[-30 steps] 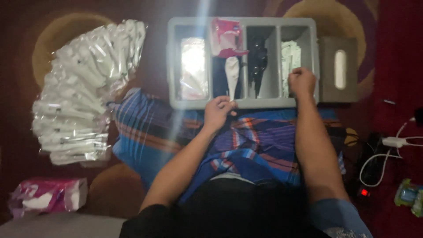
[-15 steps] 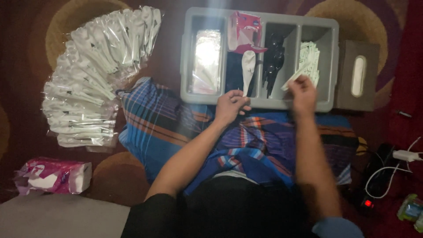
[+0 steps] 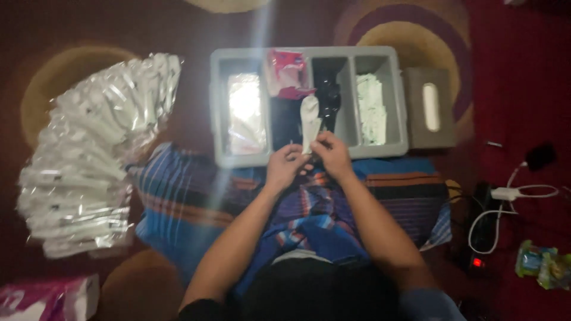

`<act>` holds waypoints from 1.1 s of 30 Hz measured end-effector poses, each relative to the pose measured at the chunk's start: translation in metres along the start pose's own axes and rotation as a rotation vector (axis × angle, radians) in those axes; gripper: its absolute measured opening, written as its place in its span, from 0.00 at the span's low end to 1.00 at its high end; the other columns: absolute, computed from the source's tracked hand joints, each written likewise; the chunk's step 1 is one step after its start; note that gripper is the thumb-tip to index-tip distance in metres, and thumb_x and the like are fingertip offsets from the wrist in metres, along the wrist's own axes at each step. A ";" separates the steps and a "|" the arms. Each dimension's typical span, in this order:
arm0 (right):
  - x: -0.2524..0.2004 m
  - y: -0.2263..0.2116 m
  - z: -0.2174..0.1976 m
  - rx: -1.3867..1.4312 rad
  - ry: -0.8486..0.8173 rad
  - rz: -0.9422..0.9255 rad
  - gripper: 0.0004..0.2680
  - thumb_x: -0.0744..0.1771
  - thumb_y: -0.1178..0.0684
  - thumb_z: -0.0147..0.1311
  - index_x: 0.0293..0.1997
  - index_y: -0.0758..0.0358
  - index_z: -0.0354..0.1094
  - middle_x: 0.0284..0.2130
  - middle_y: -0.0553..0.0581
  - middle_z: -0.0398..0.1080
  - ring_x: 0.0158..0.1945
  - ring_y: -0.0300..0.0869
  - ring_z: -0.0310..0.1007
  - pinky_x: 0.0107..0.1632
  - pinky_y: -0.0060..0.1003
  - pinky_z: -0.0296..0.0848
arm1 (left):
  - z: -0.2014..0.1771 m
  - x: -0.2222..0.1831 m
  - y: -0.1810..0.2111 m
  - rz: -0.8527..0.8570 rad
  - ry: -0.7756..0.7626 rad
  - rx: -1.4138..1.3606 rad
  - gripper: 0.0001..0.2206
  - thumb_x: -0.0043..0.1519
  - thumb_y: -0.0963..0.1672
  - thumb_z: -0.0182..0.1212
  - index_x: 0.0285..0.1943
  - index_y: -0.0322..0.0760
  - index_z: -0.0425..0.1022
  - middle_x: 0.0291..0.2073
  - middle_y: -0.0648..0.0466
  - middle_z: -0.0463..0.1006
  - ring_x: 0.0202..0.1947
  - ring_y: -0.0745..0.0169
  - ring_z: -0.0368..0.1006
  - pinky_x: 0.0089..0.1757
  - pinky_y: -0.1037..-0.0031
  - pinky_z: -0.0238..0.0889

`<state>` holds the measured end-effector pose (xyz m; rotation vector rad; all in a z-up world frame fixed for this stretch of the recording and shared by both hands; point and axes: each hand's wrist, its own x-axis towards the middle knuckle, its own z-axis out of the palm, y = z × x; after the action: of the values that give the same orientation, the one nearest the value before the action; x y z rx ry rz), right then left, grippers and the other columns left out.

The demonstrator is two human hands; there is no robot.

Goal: Wrapping plastic forks and spoons in paper napkins and organizing them in a tray

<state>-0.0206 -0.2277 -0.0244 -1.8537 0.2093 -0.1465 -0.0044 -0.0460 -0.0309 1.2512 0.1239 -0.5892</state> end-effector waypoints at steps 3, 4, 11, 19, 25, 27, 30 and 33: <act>0.000 -0.005 0.003 0.047 -0.021 0.036 0.07 0.66 0.50 0.65 0.37 0.61 0.73 0.30 0.54 0.72 0.35 0.40 0.75 0.44 0.40 0.75 | 0.000 0.001 0.003 -0.003 -0.006 0.045 0.16 0.58 0.39 0.71 0.54 0.26 0.76 0.37 0.39 0.83 0.30 0.50 0.82 0.31 0.68 0.82; -0.002 -0.006 0.002 0.046 -0.014 0.038 0.07 0.66 0.50 0.65 0.37 0.61 0.73 0.30 0.54 0.72 0.35 0.40 0.75 0.44 0.40 0.75 | 0.001 -0.001 0.005 -0.005 -0.012 0.047 0.16 0.58 0.39 0.71 0.54 0.26 0.76 0.37 0.39 0.83 0.30 0.50 0.82 0.31 0.68 0.82; 0.001 -0.005 -0.001 0.072 -0.041 0.152 0.07 0.66 0.49 0.67 0.39 0.58 0.74 0.25 0.50 0.71 0.29 0.34 0.70 0.36 0.31 0.71 | 0.006 -0.009 0.017 0.017 -0.017 0.011 0.17 0.59 0.39 0.70 0.56 0.25 0.74 0.38 0.39 0.82 0.31 0.53 0.82 0.33 0.71 0.82; -0.001 -0.012 -0.001 0.167 -0.058 0.137 0.06 0.66 0.54 0.65 0.39 0.63 0.73 0.32 0.56 0.74 0.29 0.37 0.72 0.35 0.34 0.74 | 0.007 -0.010 0.019 0.048 -0.021 0.064 0.17 0.59 0.39 0.71 0.55 0.26 0.74 0.38 0.38 0.82 0.34 0.54 0.82 0.35 0.69 0.82; 0.004 0.003 -0.002 0.215 -0.102 0.152 0.08 0.66 0.54 0.65 0.45 0.66 0.72 0.32 0.58 0.73 0.31 0.39 0.76 0.32 0.34 0.76 | 0.006 -0.009 0.019 0.032 -0.017 0.037 0.17 0.59 0.39 0.71 0.55 0.27 0.75 0.38 0.38 0.82 0.32 0.54 0.82 0.34 0.71 0.82; 0.005 -0.002 0.000 0.319 -0.109 0.195 0.12 0.66 0.54 0.66 0.50 0.66 0.67 0.34 0.57 0.73 0.34 0.38 0.77 0.35 0.32 0.77 | 0.007 -0.009 0.018 0.032 -0.014 0.028 0.17 0.59 0.39 0.71 0.55 0.26 0.75 0.37 0.38 0.82 0.32 0.52 0.83 0.34 0.71 0.82; 0.005 -0.002 0.001 0.352 -0.127 0.213 0.19 0.66 0.55 0.66 0.60 0.65 0.58 0.40 0.59 0.73 0.39 0.39 0.77 0.38 0.31 0.79 | 0.007 -0.011 0.020 0.026 -0.014 0.044 0.17 0.59 0.39 0.71 0.55 0.26 0.75 0.38 0.38 0.82 0.32 0.53 0.82 0.34 0.70 0.81; 0.006 -0.003 -0.002 0.345 -0.141 0.204 0.22 0.66 0.55 0.66 0.64 0.66 0.56 0.40 0.57 0.72 0.39 0.37 0.77 0.39 0.31 0.80 | 0.005 -0.004 0.012 0.064 -0.018 0.106 0.17 0.59 0.40 0.72 0.54 0.28 0.77 0.38 0.38 0.83 0.33 0.52 0.83 0.33 0.68 0.82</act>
<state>-0.0149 -0.2302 -0.0207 -1.4829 0.2567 0.0855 -0.0033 -0.0466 -0.0174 1.3476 0.0379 -0.5577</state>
